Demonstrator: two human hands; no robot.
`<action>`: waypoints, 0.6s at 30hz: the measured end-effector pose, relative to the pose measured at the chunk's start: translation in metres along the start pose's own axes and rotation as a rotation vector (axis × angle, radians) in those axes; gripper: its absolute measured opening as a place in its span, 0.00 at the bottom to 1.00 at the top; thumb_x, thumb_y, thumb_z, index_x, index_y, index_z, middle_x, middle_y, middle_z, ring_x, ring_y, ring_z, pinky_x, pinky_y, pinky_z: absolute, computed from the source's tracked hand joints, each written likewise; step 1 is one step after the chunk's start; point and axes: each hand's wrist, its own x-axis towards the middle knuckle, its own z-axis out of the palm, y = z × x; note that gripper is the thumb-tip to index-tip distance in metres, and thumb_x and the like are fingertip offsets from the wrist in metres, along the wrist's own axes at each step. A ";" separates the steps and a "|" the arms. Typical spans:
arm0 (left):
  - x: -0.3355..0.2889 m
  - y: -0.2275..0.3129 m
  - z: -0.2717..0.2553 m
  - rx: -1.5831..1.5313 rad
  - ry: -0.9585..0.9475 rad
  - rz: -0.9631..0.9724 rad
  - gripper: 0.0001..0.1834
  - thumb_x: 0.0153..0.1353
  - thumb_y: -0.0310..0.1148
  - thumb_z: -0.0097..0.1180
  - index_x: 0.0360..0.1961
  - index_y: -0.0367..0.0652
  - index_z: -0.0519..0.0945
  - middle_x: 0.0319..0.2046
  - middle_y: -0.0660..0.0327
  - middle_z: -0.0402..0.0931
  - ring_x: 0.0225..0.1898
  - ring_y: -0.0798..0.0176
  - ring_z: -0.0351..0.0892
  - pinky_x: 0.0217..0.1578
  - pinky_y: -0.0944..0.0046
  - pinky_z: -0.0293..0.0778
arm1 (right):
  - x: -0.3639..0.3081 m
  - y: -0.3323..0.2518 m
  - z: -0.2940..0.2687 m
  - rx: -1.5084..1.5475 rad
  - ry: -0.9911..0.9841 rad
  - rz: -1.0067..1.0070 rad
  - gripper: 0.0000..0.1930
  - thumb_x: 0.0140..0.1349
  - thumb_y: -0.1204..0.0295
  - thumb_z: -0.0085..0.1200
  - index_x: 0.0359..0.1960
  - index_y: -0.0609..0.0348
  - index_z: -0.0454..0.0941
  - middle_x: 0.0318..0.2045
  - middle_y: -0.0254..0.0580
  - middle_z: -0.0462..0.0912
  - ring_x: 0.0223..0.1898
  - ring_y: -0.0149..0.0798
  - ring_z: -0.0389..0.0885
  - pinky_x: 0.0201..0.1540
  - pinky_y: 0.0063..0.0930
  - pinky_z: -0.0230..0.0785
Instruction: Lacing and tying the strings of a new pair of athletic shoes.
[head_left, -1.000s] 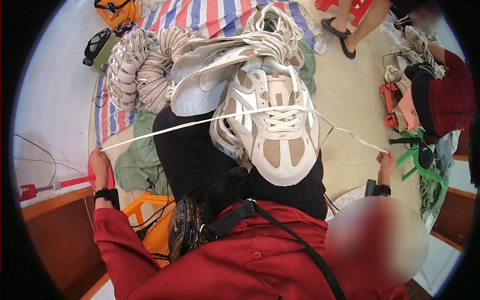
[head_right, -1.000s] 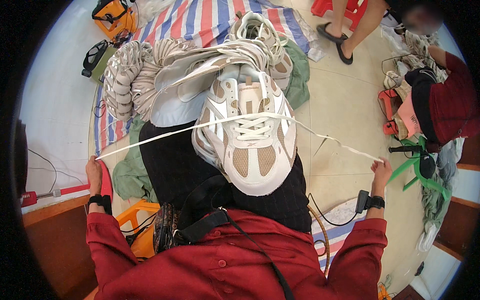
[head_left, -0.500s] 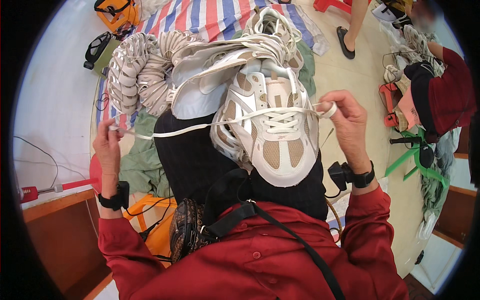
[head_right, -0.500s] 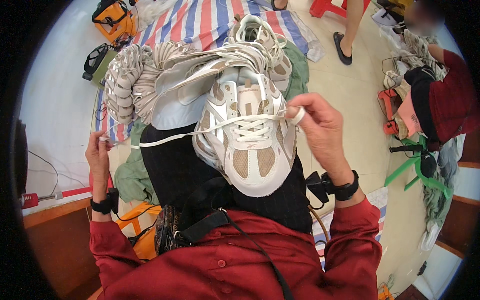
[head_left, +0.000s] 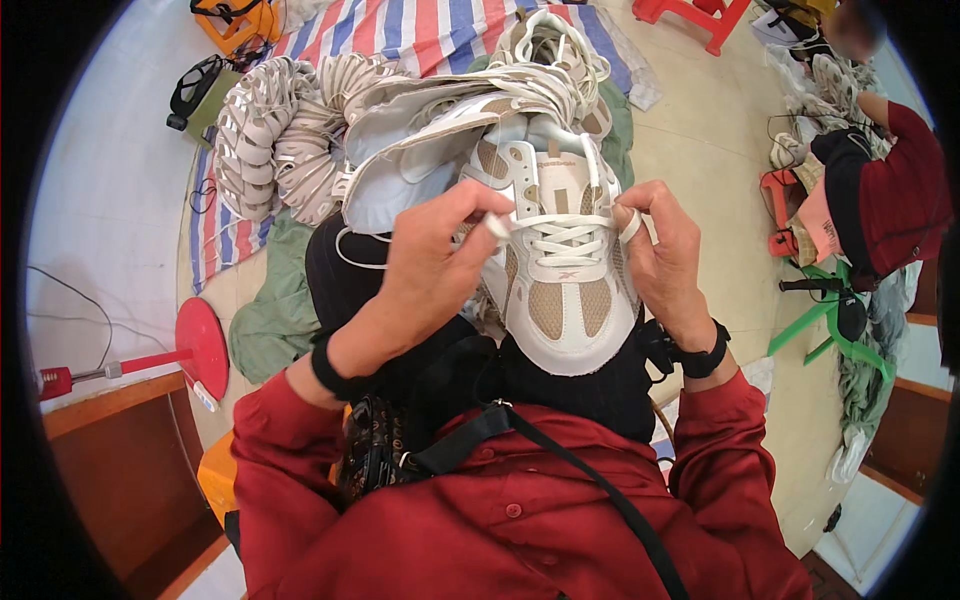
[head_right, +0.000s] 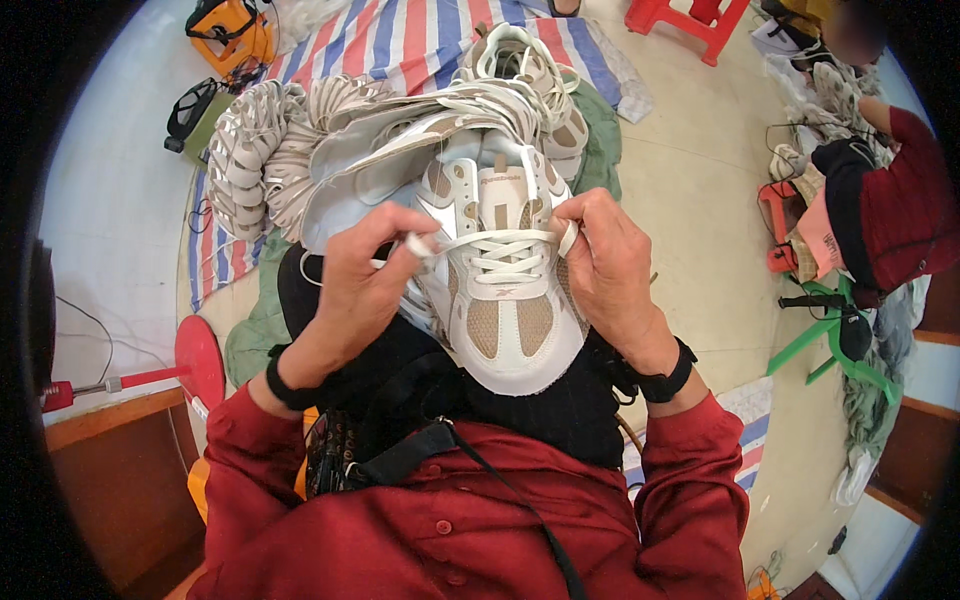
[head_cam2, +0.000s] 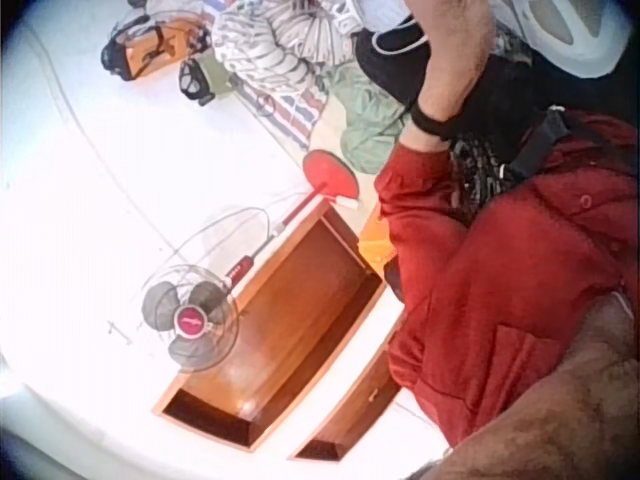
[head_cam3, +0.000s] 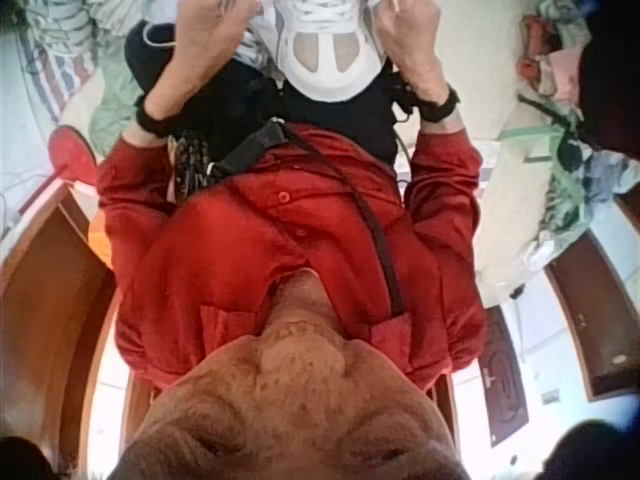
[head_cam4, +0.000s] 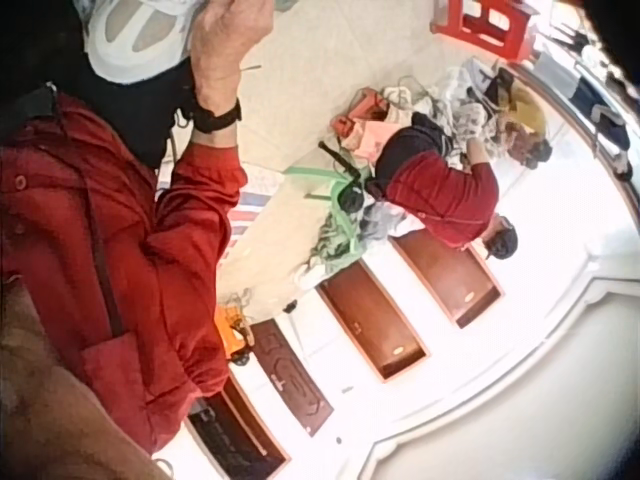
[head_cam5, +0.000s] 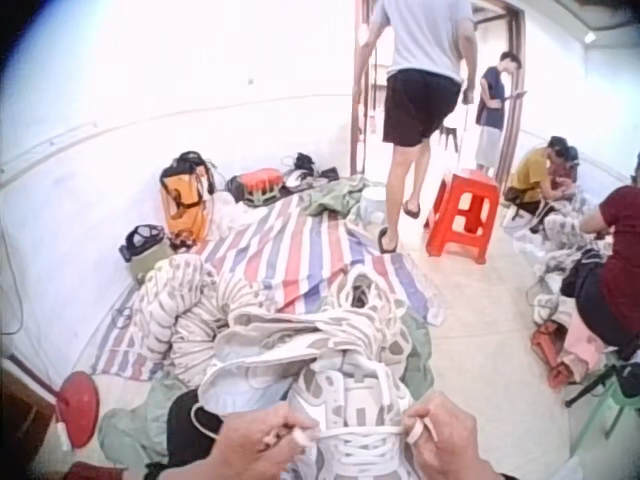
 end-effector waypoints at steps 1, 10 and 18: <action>0.002 -0.007 0.006 0.006 0.003 -0.004 0.04 0.63 0.24 0.53 0.38 0.37 0.78 0.30 0.65 0.78 0.32 0.73 0.76 0.35 0.72 0.71 | 0.001 -0.002 0.000 0.011 -0.005 0.005 0.06 0.54 0.86 0.52 0.32 0.63 0.71 0.27 0.46 0.74 0.28 0.48 0.76 0.31 0.33 0.68; 0.003 -0.029 0.029 -0.263 0.055 -0.221 0.03 0.63 0.24 0.53 0.37 0.38 0.77 0.28 0.69 0.75 0.30 0.78 0.72 0.33 0.75 0.70 | 0.004 -0.005 0.002 -0.120 -0.024 -0.024 0.09 0.50 0.87 0.50 0.32 0.62 0.72 0.27 0.45 0.75 0.29 0.49 0.76 0.30 0.37 0.68; 0.000 -0.031 0.033 -0.061 0.089 -0.145 0.02 0.62 0.23 0.53 0.36 0.39 0.76 0.24 0.68 0.72 0.26 0.76 0.69 0.28 0.73 0.67 | 0.015 -0.010 -0.006 -0.087 -0.195 0.045 0.07 0.53 0.85 0.51 0.32 0.62 0.73 0.27 0.45 0.75 0.29 0.45 0.77 0.33 0.32 0.70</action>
